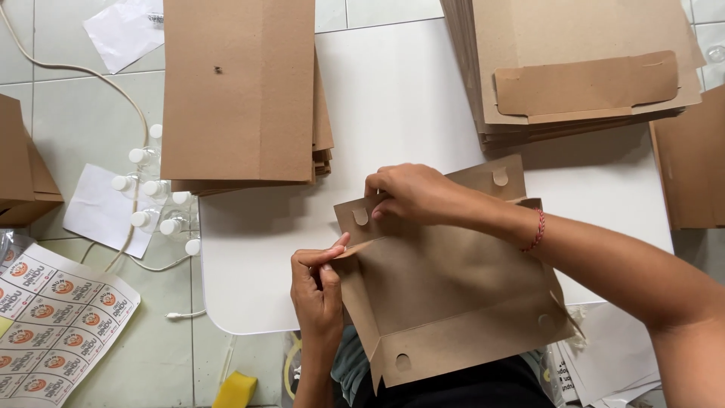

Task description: Assembling cardboard boxes by folding sides and tucking in tabs from flat templates.

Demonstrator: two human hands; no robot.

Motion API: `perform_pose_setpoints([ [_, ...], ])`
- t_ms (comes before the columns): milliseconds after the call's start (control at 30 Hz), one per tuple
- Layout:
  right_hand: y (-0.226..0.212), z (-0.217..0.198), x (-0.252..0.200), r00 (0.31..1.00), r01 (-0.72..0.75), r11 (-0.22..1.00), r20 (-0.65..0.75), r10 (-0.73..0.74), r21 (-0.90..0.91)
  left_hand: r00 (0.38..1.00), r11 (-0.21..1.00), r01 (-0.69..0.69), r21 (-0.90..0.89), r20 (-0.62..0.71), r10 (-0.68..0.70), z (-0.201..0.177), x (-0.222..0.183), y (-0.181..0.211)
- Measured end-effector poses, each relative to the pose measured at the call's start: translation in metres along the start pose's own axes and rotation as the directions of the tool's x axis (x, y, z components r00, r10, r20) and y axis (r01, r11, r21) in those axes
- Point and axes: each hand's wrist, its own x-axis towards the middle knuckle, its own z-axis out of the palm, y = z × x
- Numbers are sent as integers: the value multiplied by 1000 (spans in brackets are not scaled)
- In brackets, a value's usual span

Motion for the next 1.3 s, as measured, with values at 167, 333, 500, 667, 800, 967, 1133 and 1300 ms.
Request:
perform_pose_setpoints([
  [167,3,-1,2,995,43,999,-90,-40,25,984,999,-1,40,178,-6,-3,15,24],
  [333,-7,-28,-16,986,130,990,-107,-125,46,965,990,55,127,249,-86,6,46,17],
  [500,-5,-35,-13,990,137,989,-40,-135,55,974,991,69,114,208,-92,20,51,16],
  [667,-22,-51,-16,990,90,994,106,-97,65,987,990,59,131,143,-77,23,50,19],
  [800,-25,-52,-15,987,52,997,151,-61,64,988,990,58,130,133,-76,25,50,16],
  [967,-21,-49,-11,984,23,995,176,-40,94,995,995,-35,97,99,25,28,53,2],
  [1133,-12,-47,-13,978,106,981,161,-132,161,995,994,-75,75,72,70,30,48,-1],
  [1300,-10,-45,-9,967,113,976,206,-151,186,995,995,-79,54,66,75,29,47,-2],
])
